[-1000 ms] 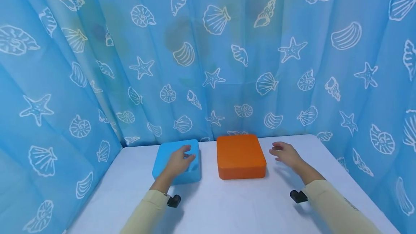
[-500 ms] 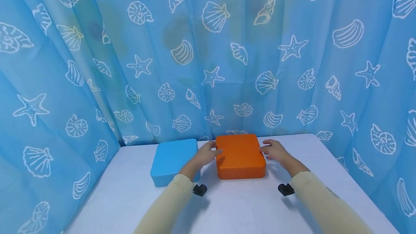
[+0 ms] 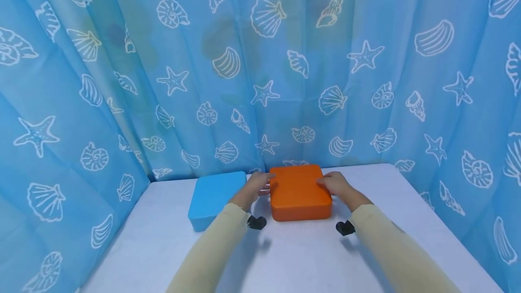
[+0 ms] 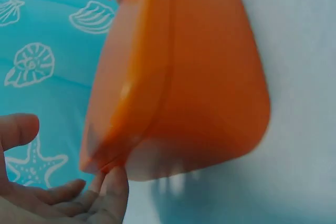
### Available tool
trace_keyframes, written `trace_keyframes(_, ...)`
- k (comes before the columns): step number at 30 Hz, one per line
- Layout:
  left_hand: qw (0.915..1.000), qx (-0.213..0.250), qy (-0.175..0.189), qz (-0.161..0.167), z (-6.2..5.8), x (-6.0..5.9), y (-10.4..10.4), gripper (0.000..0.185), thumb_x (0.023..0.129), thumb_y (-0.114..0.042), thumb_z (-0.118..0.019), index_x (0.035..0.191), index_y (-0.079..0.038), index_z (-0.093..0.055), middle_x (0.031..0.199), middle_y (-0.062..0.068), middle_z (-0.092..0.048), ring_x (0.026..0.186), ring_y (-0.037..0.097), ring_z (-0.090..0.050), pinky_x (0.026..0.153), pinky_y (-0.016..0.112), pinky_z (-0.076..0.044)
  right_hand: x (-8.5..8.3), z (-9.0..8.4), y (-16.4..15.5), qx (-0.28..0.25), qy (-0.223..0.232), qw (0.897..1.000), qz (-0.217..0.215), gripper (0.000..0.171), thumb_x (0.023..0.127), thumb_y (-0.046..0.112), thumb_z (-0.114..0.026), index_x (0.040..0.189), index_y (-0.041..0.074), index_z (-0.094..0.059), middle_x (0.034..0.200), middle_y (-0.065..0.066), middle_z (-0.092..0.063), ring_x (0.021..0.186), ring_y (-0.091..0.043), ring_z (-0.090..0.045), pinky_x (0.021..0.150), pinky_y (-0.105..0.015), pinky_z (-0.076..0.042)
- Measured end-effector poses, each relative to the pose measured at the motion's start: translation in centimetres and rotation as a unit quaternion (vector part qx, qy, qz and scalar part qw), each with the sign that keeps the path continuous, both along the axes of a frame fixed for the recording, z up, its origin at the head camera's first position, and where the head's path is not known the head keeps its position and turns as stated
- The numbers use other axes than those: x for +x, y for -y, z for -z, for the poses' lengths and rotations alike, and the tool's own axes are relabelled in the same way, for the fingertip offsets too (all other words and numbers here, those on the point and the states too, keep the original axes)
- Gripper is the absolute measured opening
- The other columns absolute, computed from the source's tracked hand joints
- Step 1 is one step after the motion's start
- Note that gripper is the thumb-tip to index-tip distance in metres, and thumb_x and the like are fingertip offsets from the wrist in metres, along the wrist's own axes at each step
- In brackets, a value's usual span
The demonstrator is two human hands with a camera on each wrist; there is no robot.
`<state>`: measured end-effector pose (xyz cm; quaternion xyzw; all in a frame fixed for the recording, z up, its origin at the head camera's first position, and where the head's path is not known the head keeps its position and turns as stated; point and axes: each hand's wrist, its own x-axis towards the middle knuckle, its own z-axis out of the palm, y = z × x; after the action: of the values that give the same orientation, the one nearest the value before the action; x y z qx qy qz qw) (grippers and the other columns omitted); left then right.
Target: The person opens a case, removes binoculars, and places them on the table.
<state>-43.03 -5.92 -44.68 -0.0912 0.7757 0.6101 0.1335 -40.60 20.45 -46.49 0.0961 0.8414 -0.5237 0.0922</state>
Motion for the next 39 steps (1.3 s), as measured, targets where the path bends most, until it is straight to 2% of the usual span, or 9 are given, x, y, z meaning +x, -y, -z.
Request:
trace_keyframes(4,0.9987,0.04,0.029,-0.004,-1.1,-0.4,0.2,0.06,0.094,-0.03,-0.063,0.14,0.001,-0.039,0.126,0.025,-0.053,0.112,0.037,-0.056,0.092,0.045,-0.051,-0.8,-1.1,-0.5,-0.076,0.007,0.997,0.031,0.057,0.098,0.023,-0.054,0.142,-0.009,-0.033,0.137,-0.024,-0.044,0.12,-0.037,-0.046,0.104,-0.046,-0.041)
trace_keyframes(9,0.9966,0.053,0.062,0.011,-2.2,-0.3,0.3,0.062,0.094,-0.031,-0.063,0.14,0.002,-0.037,0.122,0.026,-0.051,0.112,0.039,-0.054,0.093,0.048,-0.05,-1.2,-1.5,-1.2,-0.187,0.044,0.978,0.086,0.058,0.1,0.024,-0.052,0.147,-0.003,-0.031,0.137,-0.021,-0.044,0.112,-0.031,-0.051,0.096,-0.034,-0.048)
trace_keyframes(13,0.9947,0.064,0.08,0.01,-2.4,-0.2,0.5,0.067,0.092,-0.032,-0.066,0.139,0.007,-0.037,0.122,0.027,-0.051,0.11,0.038,-0.055,0.092,0.049,-0.05,-1.2,-1.5,-1.8,-0.221,0.063,0.967,0.106,0.054,0.101,0.024,-0.05,0.146,-0.001,-0.034,0.135,-0.02,-0.047,0.102,-0.025,-0.055,0.089,-0.03,-0.052)
trace_keyframes(17,0.9918,0.093,0.087,0.0,-2.4,-0.3,0.8,0.066,0.094,-0.031,-0.063,0.138,0.01,-0.037,0.119,0.027,-0.052,0.105,0.035,-0.056,0.092,0.049,-0.05,-1.3,-1.6,-1.9,-0.217,0.061,0.969,0.096,0.052,0.101,0.025,-0.052,0.143,-0.001,-0.039,0.131,-0.02,-0.051,0.099,-0.024,-0.059,0.085,-0.03,-0.054)
trace_keyframes(20,0.9906,0.101,0.092,-0.008,-2.4,-0.3,1.1,0.057,0.097,-0.027,-0.059,0.135,0.01,-0.038,0.116,0.026,-0.053,0.101,0.034,-0.057,0.092,0.049,-0.05,-1.2,-1.6,-1.8,-0.204,0.067,0.973,0.081,0.053,0.099,0.026,-0.058,0.141,-0.001,-0.042,0.126,-0.018,-0.056,0.099,-0.025,-0.06,0.084,-0.03,-0.054)
trace_keyframes(27,0.9943,0.069,0.081,0.003,-1.8,-0.1,0.9,0.037,0.097,-0.012,-0.057,0.126,0.008,-0.047,0.107,0.02,-0.057,0.094,0.029,-0.06,0.09,0.045,-0.052,-1.0,-0.9,-1.4,-0.156,0.062,0.984,0.058,0.048,0.093,0.021,-0.068,0.131,-0.005,-0.054,0.113,-0.013,-0.063,0.094,-0.025,-0.059,0.08,-0.03,-0.054)
trace_keyframes(31,0.9949,0.057,0.083,0.002,-0.8,-0.1,1.0,0.026,0.094,-0.003,-0.059,0.118,0.006,-0.055,0.099,0.015,-0.06,0.086,0.026,-0.061,0.086,0.041,-0.055,-0.7,-0.4,-1.1,-0.151,0.061,0.985,0.053,0.05,0.092,0.016,-0.069,0.133,-0.007,-0.051,0.114,-0.015,-0.059,0.09,-0.026,-0.056,0.076,-0.029,-0.054)
trace_keyframes(34,0.995,0.053,0.085,0.009,-0.1,-0.2,1.2,0.024,0.093,0.0,-0.059,0.116,0.007,-0.057,0.095,0.015,-0.063,0.08,0.024,-0.062,0.08,0.036,-0.057,-0.6,-0.3,-1.1,-0.157,0.064,0.984,0.052,0.053,0.093,0.015,-0.068,0.137,-0.007,-0.047,0.119,-0.016,-0.057,0.091,-0.027,-0.055,0.076,-0.029,-0.054)
trace_keyframes(39,0.993,0.083,0.083,0.014,0.2,-0.2,1.4,0.028,0.093,0.002,-0.058,0.121,0.006,-0.057,0.097,0.015,-0.063,0.079,0.023,-0.061,0.074,0.032,-0.057,-0.9,-0.7,-1.4,-0.168,0.057,0.983,0.048,0.054,0.092,0.016,-0.069,0.138,-0.002,-0.047,0.126,-0.016,-0.056,0.098,-0.028,-0.055,0.081,-0.031,-0.053)
